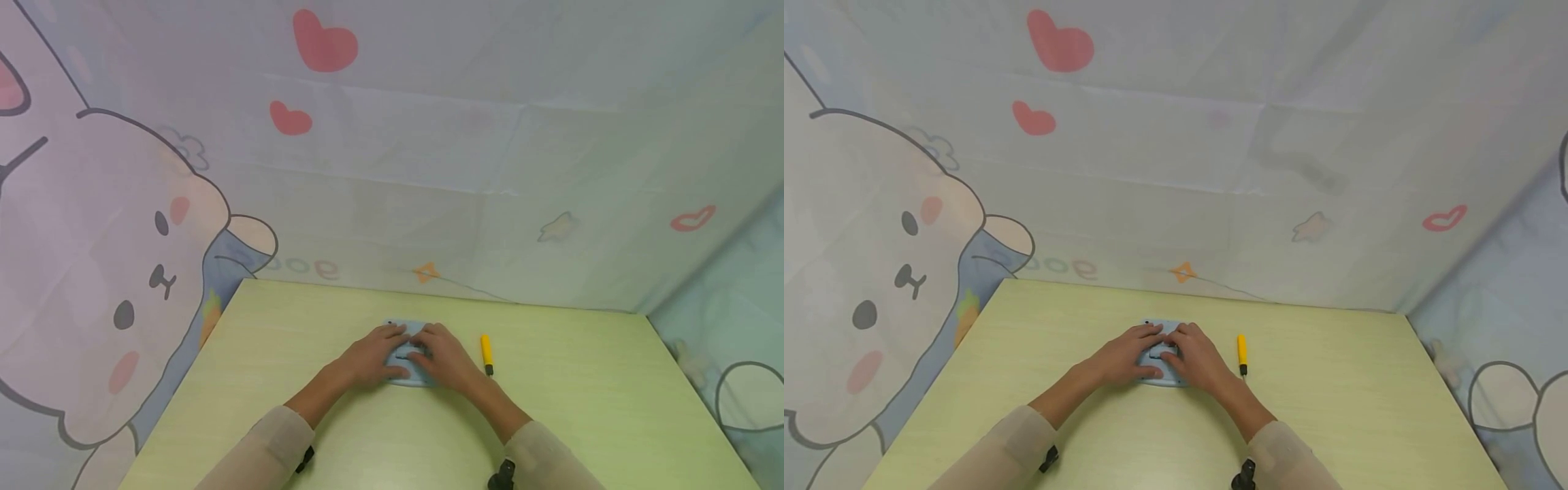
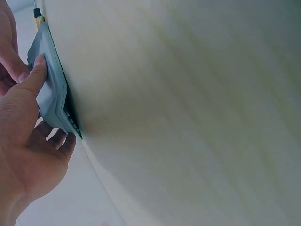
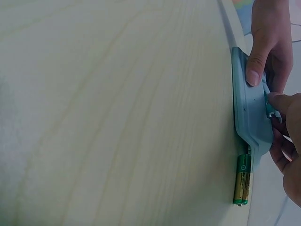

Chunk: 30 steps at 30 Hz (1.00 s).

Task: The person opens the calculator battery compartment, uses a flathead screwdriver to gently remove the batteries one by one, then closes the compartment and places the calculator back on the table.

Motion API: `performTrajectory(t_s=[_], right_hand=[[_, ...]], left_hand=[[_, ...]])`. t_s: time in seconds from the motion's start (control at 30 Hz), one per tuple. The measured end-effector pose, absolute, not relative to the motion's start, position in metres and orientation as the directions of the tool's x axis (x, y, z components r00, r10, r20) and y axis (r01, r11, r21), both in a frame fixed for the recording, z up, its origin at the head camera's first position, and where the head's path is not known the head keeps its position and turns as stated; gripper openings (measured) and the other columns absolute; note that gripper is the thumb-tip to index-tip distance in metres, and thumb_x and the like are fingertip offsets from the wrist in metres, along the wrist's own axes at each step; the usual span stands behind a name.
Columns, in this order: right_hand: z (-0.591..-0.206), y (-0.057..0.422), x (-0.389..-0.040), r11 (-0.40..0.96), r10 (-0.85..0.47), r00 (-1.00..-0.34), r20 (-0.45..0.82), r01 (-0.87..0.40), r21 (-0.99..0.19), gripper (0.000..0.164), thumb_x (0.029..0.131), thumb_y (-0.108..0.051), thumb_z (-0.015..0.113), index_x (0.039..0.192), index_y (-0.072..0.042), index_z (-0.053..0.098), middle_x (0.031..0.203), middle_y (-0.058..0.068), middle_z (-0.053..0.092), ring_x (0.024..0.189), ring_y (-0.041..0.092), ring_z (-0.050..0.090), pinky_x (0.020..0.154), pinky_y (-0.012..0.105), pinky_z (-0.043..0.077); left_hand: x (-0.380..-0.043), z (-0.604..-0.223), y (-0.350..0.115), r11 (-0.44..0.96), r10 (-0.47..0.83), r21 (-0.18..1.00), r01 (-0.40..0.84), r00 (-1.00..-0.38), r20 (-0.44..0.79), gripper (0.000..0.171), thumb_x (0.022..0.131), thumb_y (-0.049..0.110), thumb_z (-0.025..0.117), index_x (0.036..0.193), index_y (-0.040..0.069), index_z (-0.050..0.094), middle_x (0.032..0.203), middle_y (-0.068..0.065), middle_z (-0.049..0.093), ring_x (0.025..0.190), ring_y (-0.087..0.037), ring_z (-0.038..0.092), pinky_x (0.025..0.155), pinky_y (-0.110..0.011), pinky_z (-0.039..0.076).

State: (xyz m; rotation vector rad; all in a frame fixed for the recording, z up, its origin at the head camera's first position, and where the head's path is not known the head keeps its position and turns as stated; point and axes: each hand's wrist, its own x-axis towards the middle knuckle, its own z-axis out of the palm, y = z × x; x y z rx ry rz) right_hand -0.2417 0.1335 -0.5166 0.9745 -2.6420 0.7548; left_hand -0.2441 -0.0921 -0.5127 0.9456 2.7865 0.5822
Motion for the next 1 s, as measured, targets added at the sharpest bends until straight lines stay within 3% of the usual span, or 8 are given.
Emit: performTrajectory(t_s=[1.0], right_hand=[[-0.527,0.134,-0.239,0.629,-0.511,-0.735,0.446,-0.673,-0.389,0.02,0.094,-0.017,0.084,0.109,-0.007,0.076,0.102,0.001,0.067,0.095,0.019,0.056,0.086,0.038,0.053]], left_hand=[[-0.243,-0.511,-0.092,0.716,0.619,0.404,0.569,-0.786,0.011,0.074,0.1,0.046,0.074,0.158,0.007,0.05,0.168,-0.012,0.039,0.157,-0.038,0.031,0.116,-0.052,0.042]])
